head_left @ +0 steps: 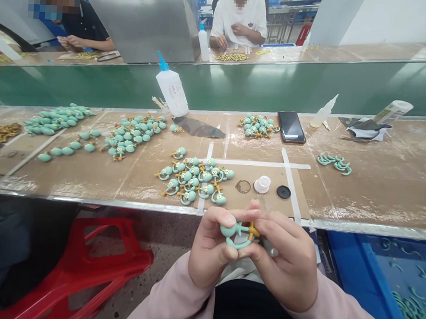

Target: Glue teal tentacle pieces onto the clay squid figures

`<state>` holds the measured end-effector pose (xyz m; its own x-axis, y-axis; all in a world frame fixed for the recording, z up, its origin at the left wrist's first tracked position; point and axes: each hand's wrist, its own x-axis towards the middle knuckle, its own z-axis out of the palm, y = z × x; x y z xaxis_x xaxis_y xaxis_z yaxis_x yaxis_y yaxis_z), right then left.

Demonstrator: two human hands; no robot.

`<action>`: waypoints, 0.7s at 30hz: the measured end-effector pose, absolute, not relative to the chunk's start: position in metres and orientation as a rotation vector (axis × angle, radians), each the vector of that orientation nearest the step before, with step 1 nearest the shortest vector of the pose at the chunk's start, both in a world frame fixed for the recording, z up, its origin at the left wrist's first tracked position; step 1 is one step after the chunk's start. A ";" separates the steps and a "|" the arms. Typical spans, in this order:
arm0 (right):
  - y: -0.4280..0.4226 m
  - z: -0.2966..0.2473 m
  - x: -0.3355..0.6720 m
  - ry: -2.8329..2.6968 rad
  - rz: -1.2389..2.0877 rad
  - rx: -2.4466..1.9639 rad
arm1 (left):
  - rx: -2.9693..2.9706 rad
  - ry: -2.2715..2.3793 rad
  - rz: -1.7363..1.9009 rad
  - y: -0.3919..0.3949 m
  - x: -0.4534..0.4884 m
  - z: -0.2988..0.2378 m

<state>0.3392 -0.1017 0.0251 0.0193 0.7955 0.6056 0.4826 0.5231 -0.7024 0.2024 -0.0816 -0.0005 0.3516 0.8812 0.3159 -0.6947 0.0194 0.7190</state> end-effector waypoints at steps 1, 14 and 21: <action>-0.102 0.025 0.339 -1.632 0.344 -1.105 | 0.937 0.242 1.243 -0.082 0.202 -0.001; -0.103 0.020 0.340 -1.726 0.271 -1.076 | 0.871 0.284 1.236 -0.087 0.198 -0.008; -0.099 0.011 0.339 -1.785 0.222 -1.071 | 0.926 0.290 1.245 -0.087 0.200 -0.013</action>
